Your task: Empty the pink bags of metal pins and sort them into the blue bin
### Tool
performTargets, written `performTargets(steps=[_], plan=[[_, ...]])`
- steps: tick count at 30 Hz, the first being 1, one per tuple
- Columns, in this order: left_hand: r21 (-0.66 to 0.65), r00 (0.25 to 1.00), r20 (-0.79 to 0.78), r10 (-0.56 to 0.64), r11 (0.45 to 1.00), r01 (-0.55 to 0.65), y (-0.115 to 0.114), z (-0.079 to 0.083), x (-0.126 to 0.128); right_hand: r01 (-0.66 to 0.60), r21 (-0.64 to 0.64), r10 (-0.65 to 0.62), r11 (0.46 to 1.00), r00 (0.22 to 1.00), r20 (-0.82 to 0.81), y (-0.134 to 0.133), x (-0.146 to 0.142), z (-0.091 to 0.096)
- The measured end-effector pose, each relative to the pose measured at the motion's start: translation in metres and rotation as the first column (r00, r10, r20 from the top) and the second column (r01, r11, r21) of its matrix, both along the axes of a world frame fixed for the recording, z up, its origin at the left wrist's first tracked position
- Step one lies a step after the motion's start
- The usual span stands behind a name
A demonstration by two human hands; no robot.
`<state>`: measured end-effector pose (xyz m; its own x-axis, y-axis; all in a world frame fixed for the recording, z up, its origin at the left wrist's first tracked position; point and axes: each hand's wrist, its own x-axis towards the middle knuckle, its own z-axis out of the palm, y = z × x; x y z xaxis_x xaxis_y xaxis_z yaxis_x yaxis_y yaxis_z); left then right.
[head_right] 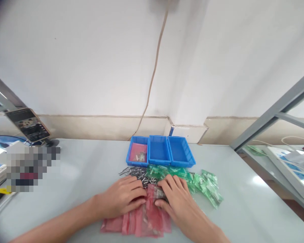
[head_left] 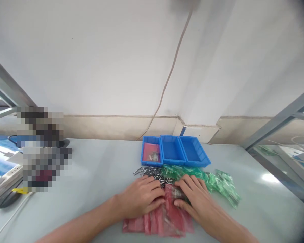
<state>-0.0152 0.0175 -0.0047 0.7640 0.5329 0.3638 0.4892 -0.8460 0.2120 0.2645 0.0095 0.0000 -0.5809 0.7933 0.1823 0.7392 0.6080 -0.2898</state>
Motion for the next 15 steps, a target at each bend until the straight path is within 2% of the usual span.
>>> performTargets(steps=[6,9,12,15], plan=[[0.007,0.999,0.041,0.013,1.000,-0.013,0.000,-0.003,0.001,-0.002,-0.027,0.001,1.000,1.000,-0.022,0.006,-0.004,0.010],[0.017,0.998,0.055,0.016,1.000,-0.017,-0.001,-0.005,0.000,0.047,-0.058,-0.049,0.997,0.998,-0.042,0.006,0.001,0.010],[0.010,0.996,0.089,0.011,1.000,-0.012,-0.002,-0.009,-0.001,0.093,-0.155,-0.105,0.984,0.991,-0.078,0.007,0.008,0.011],[0.007,0.988,0.152,0.021,1.000,-0.022,-0.003,-0.015,-0.003,0.048,-0.265,-0.079,0.963,0.991,-0.108,0.007,0.008,0.016]])
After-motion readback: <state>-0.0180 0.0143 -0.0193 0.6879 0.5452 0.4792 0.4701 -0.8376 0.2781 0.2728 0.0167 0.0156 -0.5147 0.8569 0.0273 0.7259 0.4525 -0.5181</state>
